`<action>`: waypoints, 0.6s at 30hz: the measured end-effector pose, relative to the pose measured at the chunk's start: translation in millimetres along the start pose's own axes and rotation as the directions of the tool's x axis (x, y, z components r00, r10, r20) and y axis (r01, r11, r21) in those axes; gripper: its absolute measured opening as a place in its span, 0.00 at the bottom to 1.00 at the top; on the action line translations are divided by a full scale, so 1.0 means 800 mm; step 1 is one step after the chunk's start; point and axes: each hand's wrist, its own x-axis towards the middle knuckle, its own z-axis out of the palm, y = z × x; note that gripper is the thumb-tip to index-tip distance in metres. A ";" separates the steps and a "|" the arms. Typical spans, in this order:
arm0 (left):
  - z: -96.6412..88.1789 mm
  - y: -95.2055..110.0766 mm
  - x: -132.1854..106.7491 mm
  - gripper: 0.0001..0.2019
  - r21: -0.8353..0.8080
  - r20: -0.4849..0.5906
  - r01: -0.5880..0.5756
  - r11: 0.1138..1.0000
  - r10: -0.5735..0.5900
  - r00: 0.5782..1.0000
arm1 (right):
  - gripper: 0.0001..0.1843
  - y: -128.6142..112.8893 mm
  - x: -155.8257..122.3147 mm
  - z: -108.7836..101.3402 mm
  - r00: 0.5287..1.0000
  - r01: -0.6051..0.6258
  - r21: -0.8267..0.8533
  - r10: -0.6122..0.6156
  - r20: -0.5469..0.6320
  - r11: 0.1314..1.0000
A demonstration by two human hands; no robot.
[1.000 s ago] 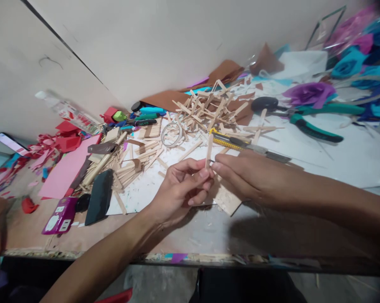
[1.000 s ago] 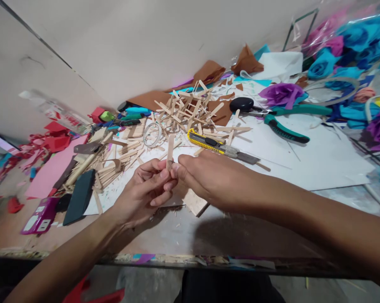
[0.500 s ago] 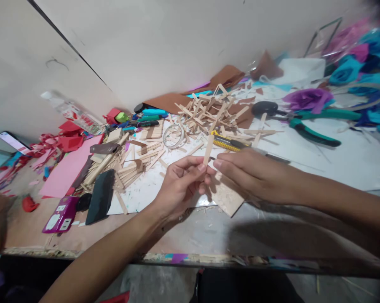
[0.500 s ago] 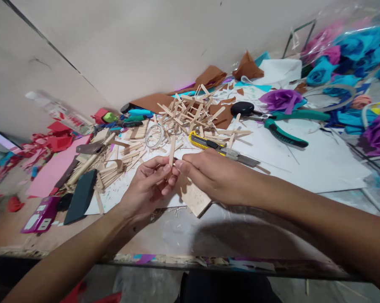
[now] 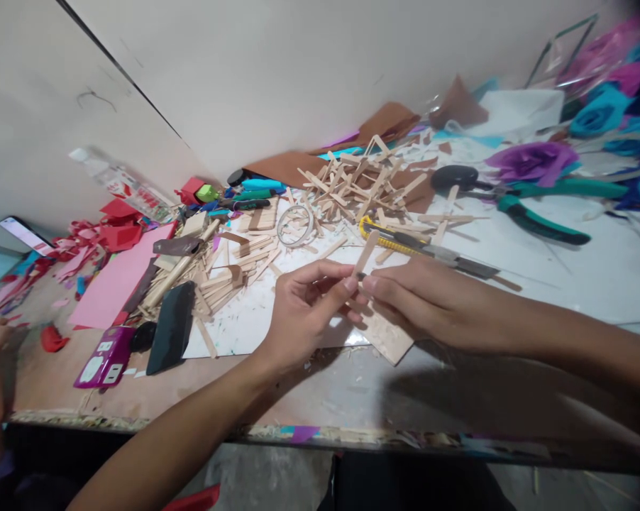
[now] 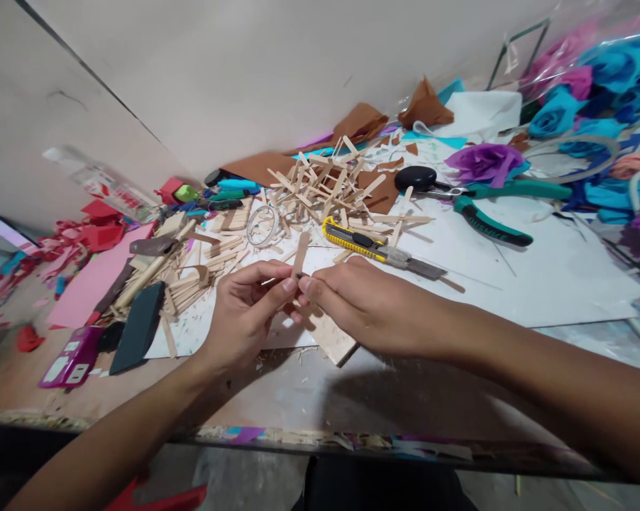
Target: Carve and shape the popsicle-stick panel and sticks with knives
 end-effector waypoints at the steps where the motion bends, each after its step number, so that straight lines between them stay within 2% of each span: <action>1: 0.000 0.000 0.000 0.05 0.007 0.008 -0.010 1.000 0.010 1.000 | 0.23 -0.001 -0.001 0.000 1.000 -0.011 0.010 0.011 0.005 1.000; 10: -0.003 0.002 0.002 0.04 0.086 0.021 -0.117 0.989 0.115 0.993 | 0.24 -0.011 0.002 -0.001 0.996 -0.085 0.088 0.085 0.007 0.993; 18: -0.005 0.003 0.004 0.07 0.163 0.048 -0.191 0.968 0.186 0.981 | 0.24 -0.006 0.000 0.002 0.996 -0.077 0.105 0.081 -0.034 0.992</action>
